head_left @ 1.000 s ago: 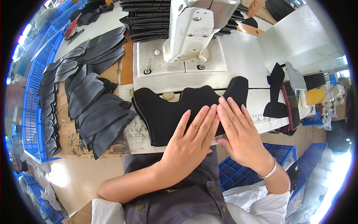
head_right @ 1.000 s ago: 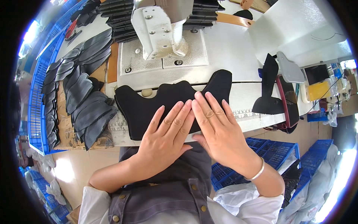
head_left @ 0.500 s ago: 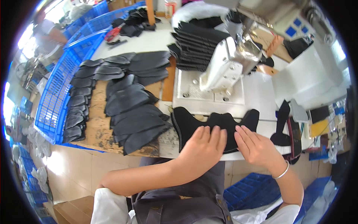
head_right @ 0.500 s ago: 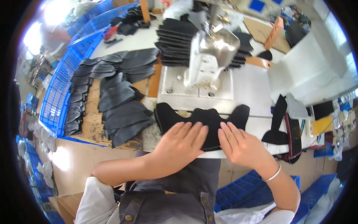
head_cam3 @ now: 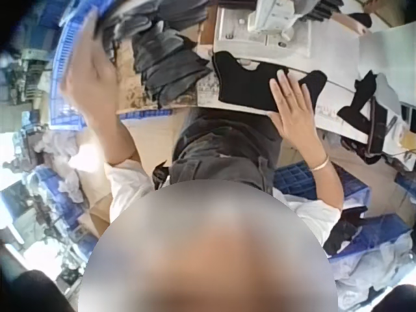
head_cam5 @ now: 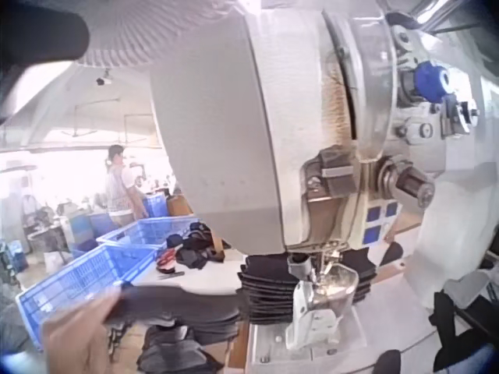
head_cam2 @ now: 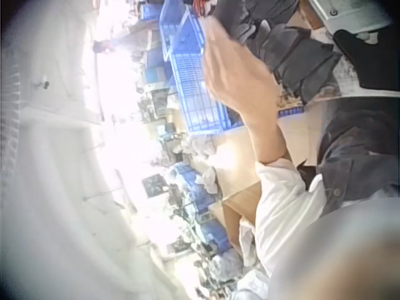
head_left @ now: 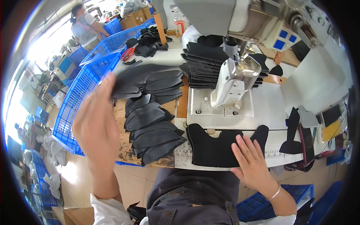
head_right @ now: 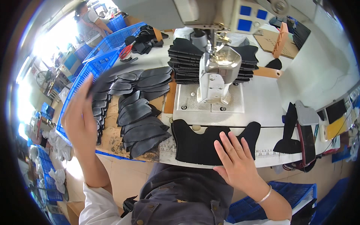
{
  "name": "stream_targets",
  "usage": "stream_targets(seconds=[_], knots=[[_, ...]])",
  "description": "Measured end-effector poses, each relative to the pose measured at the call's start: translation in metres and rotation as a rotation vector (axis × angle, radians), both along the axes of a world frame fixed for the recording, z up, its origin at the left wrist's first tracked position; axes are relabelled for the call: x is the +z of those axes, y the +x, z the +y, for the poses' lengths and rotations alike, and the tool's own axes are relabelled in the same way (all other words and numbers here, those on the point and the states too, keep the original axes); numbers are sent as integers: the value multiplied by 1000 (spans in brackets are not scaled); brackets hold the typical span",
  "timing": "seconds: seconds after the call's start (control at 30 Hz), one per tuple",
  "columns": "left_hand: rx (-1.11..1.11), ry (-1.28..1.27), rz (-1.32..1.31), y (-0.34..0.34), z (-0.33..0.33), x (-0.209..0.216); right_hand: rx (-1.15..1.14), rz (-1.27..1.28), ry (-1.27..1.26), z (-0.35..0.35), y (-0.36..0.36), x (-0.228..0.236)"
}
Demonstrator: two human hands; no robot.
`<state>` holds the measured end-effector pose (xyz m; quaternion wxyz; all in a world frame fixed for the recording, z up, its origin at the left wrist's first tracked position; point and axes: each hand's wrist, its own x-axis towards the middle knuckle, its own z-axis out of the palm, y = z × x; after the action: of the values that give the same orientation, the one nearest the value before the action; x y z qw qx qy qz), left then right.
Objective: The recorder is organizing and inspecting black fabric shoe upper components at a stitching station in a factory.
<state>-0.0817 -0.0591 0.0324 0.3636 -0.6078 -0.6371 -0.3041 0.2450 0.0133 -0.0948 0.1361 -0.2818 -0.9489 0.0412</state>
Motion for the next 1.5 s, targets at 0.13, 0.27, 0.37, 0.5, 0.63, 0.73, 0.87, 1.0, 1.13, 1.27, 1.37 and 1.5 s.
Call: stream_targets(seconds=[0.13,0.27,0.37,0.5,0.63,0.73,0.87,1.0,1.13,1.27,1.37,1.5], knots=[[84,130,141,-44,84,10,39,-35,121,1,-3,-18],[-323,215,71,-8,176,3,13,-13,129,0,-4,-20],[-319,-84,303,36,200,-18,14,-7,125,-1,-6,-21],[-531,-446,64,39,194,-32,23,9,103,-1,-9,-21],[-632,-176,107,9,144,-27,-7,30,104,-1,-3,-19],[-601,-731,-186,-32,83,-40,1,46,86,0,-4,-20],[-645,-962,-528,-50,42,-84,69,165,-37,2,-13,-12],[-731,-910,-434,-32,33,-110,97,168,-34,1,-24,-9],[-708,-889,-380,-30,40,-113,75,174,-33,-1,-25,-10],[-645,-1043,-477,-28,44,-103,64,177,-40,-2,-25,-10],[-674,-1045,-401,-34,41,-108,75,205,15,-3,-31,-11],[-739,-785,-419,-35,29,-118,239,251,114,-12,-79,10]])
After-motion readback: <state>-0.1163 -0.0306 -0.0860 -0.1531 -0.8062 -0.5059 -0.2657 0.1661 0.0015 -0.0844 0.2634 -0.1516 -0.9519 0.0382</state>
